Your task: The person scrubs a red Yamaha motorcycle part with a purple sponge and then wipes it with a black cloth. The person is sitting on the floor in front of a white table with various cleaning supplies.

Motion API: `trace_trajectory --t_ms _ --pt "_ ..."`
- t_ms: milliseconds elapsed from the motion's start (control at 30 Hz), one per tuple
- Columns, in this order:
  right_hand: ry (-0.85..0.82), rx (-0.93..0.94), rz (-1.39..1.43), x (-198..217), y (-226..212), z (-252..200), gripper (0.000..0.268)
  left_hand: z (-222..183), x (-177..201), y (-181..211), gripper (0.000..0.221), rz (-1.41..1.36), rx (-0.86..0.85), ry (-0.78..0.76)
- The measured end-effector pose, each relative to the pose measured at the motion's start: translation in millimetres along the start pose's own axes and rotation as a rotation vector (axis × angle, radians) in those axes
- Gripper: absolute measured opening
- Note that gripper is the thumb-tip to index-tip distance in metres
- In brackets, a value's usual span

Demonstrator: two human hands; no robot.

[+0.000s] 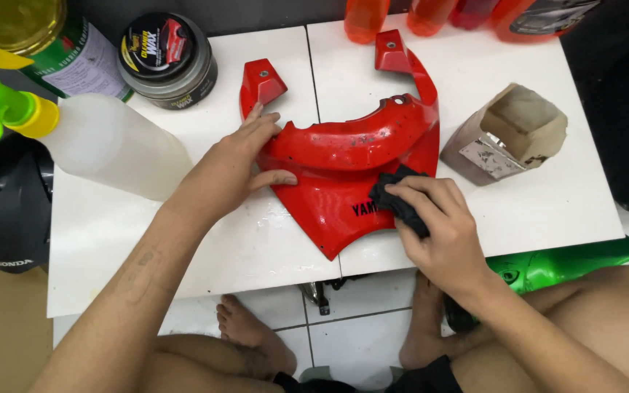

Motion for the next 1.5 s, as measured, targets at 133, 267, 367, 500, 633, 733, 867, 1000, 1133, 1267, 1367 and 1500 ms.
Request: trace_trajectory --t_ms 133,267,367,500,633,733,867,1000,1133,1267,1367,1500 --pt "-0.162 0.069 0.081 -0.2 -14.2 -18.5 0.034 -1.6 -4.2 -3.7 0.066 0.003 0.01 -0.007" --pt "-0.059 -0.018 0.05 8.2 -2.9 -11.5 0.035 -4.7 -14.1 -6.1 0.086 0.027 -0.005 -0.019" --pt "-0.065 -0.012 0.049 8.5 -12.4 -14.5 0.034 -3.2 -16.8 -6.0 0.095 0.031 0.007 0.003" --pt "-0.05 -0.031 0.102 7.5 -0.6 -18.9 0.035 -3.8 -16.9 -10.0 0.099 0.025 0.004 0.016" --pt "-0.028 -0.067 0.049 12.3 -2.7 -12.6 0.032 0.5 -20.5 -16.8 0.101 0.046 -0.019 0.005" --pt "-0.124 -0.018 0.146 5.5 -12.2 -14.7 0.034 -1.3 -17.2 -16.5 0.103 0.052 0.005 0.02" --pt "-0.077 -0.094 0.181 2.8 -8.3 -12.4 0.032 -2.2 -17.8 -7.4 0.104 -0.058 0.203 0.041" --pt "-0.108 -0.088 0.256 -0.7 -18.6 -7.3 0.03 -4.9 -26.1 16.8 0.136 -0.095 0.189 0.161" --pt "-0.1 -0.126 0.134 2.1 -7.1 -4.9 0.038 -9.4 -44.6 27.8 0.16 -0.075 0.132 0.176" --pt "-0.15 -0.051 0.152 -0.3 -9.5 -2.7 0.036 -9.3 -41.0 21.2 0.146 -0.172 0.101 0.138" --pt "-0.073 -0.1 0.091 -2.9 1.4 6.5 0.03 -9.5 -38.5 20.4 0.142 -0.189 0.075 0.119" --pt "-0.212 0.044 0.163 -6.9 -13.8 3.4 0.035 -8.7 -32.8 18.0 0.139 -0.221 0.065 0.107"
Point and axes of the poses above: each hand's wrist, its own z-axis towards the middle knuckle, its own x-axis out of the back of the hand, y = z × x, the point moved 3 cm from there along z, towards the middle knuckle, and after that the axes turned 10 degrees about y, right-handed, at the moved point
